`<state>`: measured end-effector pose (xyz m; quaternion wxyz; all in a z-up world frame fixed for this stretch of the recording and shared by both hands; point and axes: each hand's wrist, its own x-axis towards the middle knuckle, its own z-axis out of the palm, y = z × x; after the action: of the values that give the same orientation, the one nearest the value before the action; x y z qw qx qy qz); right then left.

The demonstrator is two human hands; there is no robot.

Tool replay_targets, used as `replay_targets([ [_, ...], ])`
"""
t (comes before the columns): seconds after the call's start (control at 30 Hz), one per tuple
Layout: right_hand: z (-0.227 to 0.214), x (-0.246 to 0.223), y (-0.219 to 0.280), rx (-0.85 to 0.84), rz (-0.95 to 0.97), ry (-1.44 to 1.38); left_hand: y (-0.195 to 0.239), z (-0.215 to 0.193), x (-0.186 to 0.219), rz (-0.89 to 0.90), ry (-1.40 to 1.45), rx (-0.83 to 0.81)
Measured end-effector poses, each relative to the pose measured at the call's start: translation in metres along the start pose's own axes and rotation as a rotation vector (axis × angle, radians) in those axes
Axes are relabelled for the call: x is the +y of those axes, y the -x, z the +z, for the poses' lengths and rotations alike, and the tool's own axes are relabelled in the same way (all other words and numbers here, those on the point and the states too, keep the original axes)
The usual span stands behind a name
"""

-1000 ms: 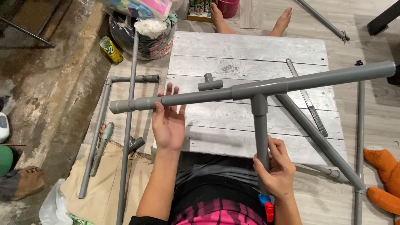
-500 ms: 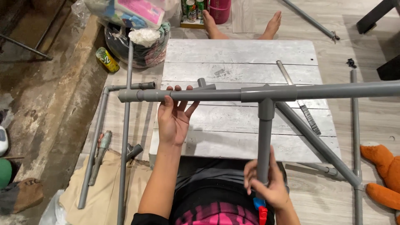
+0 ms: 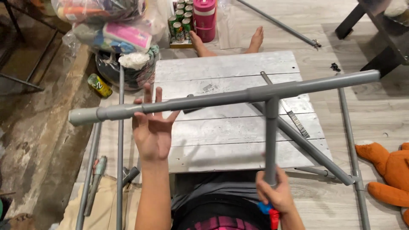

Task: The person assembles a PVC pipe structure on a white table. They use a hand saw to cut a short pipe segment, then connect multiple pipe sections and T-joints by hand to form a cross-shaped frame with a valve attached.

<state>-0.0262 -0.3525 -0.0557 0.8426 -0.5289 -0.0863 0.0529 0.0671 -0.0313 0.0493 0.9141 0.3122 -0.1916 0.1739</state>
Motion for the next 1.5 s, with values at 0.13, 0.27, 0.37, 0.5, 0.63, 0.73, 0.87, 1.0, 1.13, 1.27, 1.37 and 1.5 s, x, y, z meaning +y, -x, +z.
replay_targets([
  [0.13, -0.002, 0.024, 0.005, -0.141, 0.043, -0.011, 0.004, 0.016, -0.006, -0.001, -0.077, -0.080],
  [0.27, -0.027, 0.023, 0.009, -0.166, -0.065, -0.086, 0.004, 0.006, 0.011, 0.013, -0.026, -0.187],
  [0.37, -0.021, 0.020, 0.007, -0.175, -0.057, -0.071, 0.004, 0.002, 0.015, 0.006, -0.018, -0.184],
  [0.5, -0.025, 0.022, 0.007, -0.171, -0.079, -0.070, 0.005, 0.001, 0.012, -0.043, 0.045, -0.125],
  [0.63, -0.026, 0.014, 0.008, -0.063, -0.204, -0.098, 0.007, 0.002, 0.014, -0.111, 0.040, -0.066],
  [0.73, -0.021, 0.012, 0.003, 0.005, -0.225, -0.208, 0.005, 0.008, 0.018, -0.115, 0.031, 0.017],
  [0.87, -0.025, 0.016, 0.002, -0.020, -0.191, -0.460, 0.001, 0.024, 0.028, -0.075, 0.046, 0.177],
  [1.0, -0.027, 0.020, 0.003, 0.017, -0.216, -0.467, -0.008, 0.030, 0.042, 0.015, -0.003, 0.171],
  [1.13, -0.023, 0.029, 0.001, -0.002, -0.235, -0.458, -0.031, 0.056, 0.036, 0.049, 0.169, 0.057],
  [1.27, -0.018, 0.042, -0.002, 0.022, -0.411, -0.173, -0.055, 0.085, 0.015, -0.108, 0.222, 0.138],
  [1.37, -0.017, 0.040, 0.001, 0.032, -0.581, -0.207, -0.053, 0.062, -0.020, -0.044, -0.164, -0.243],
  [1.5, -0.016, 0.047, 0.003, 0.099, -0.739, 0.039, -0.016, 0.081, -0.059, -0.060, -0.302, -0.587],
])
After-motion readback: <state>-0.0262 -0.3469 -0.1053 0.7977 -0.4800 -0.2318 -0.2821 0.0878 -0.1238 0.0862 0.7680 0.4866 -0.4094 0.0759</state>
